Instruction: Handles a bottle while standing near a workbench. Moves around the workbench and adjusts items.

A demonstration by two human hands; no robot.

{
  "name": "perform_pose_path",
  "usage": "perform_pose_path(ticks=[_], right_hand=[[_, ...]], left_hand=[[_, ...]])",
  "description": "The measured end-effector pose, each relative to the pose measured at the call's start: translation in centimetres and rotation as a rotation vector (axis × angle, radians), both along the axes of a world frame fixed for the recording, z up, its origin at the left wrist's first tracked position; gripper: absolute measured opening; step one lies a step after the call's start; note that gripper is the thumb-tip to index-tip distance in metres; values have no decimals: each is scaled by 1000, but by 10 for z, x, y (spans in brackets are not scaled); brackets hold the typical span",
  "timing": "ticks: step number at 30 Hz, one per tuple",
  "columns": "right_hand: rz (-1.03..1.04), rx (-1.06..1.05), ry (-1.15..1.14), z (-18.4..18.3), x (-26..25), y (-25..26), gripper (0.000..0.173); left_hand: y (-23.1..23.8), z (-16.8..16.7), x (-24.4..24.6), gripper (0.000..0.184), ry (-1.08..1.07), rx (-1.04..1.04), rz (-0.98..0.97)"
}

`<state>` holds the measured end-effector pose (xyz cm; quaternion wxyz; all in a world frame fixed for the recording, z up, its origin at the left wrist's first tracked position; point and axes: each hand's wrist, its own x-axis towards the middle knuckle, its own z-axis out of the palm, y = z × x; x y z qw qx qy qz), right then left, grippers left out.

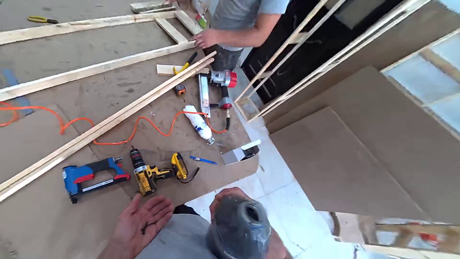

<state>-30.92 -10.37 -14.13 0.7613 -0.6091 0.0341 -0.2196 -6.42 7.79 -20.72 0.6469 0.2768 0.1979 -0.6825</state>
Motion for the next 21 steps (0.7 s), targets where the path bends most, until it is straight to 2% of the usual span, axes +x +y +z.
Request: perform_pose_path(ticks=[2, 6, 10, 12, 14, 16, 18, 21], right_hand=[[101, -211, 195, 3, 0, -9, 102], [307, -261, 655, 12, -1, 1, 97], [412, -337, 974, 65, 8, -4, 98], [494, -331, 1090, 84, 18, -5, 94], [537, -277, 1184, 80, 24, -4, 84], [596, -347, 1266, 79, 31, -2, 83], [625, -383, 1267, 86, 40, 0, 84], [597, -317, 1270, 75, 38, 9, 79]], left_hand=[[-12, -3, -2, 79, -11, 10, -3], [-21, -9, -13, 82, -29, -73, -94], [-15, -9, -20, 84, -14, -212, -148], [-11, -13, -24, 85, 9, -312, -152], [-10, -11, -28, 83, 22, -372, -173], [-6, -12, -31, 81, -14, -453, -237], [0, -15, -32, 81, -57, -515, -276], [8, -15, -32, 82, -94, -524, -315]])
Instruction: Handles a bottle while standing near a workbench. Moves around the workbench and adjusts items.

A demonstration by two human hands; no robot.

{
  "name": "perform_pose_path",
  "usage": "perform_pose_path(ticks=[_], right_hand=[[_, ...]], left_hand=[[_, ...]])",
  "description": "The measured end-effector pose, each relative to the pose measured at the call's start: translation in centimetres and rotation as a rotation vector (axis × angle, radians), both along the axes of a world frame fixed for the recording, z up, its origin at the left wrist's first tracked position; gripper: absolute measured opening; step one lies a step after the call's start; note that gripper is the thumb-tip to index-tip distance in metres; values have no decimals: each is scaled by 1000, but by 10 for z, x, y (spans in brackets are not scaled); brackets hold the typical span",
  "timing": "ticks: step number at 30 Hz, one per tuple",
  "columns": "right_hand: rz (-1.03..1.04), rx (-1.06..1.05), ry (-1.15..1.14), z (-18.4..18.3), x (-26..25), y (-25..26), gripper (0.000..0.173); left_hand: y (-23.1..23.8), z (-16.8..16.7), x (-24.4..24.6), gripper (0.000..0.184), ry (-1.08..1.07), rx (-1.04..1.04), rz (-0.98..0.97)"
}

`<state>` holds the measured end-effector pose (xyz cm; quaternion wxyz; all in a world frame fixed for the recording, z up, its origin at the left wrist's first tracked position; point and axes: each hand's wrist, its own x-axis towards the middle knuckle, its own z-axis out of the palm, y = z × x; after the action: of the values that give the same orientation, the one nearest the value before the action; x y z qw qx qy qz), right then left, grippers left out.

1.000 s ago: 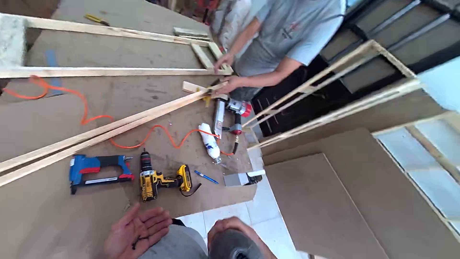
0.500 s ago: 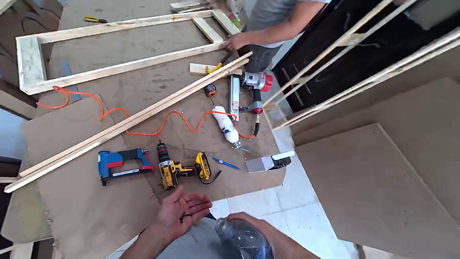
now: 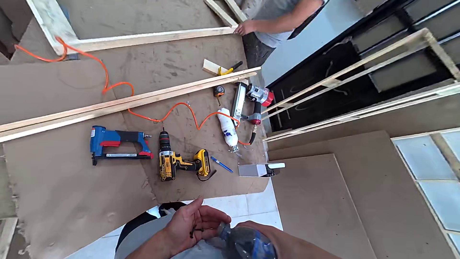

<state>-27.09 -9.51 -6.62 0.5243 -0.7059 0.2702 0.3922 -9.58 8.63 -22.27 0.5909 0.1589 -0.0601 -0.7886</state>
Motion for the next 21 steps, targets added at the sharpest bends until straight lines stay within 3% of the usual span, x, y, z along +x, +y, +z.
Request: perform_pose_path(ticks=[2, 6, 9, 11, 16, 21], right_hand=[[53, -78, -9, 3, 6, 5, 83], [-22, 12, 6, -13, 5, 11, 76], [45, -44, -10, -12, 6, 9, 83], [-17, 33, -71, -7, 2, 9, 81], [-90, 182, -226, -37, -19, 1, 87], [-273, 268, -580, -53, -38, 9, 100]], left_hand=[[-1, -1, 4, 82, -29, -20, -8], [7, 0, 2, 79, -88, -38, -38], [10, 1, 9, 78, -113, 27, -81], [12, 6, 10, 77, -94, 100, -84], [7, 4, 14, 78, -36, 81, -72], [3, 8, 15, 73, 10, 497, 93]])
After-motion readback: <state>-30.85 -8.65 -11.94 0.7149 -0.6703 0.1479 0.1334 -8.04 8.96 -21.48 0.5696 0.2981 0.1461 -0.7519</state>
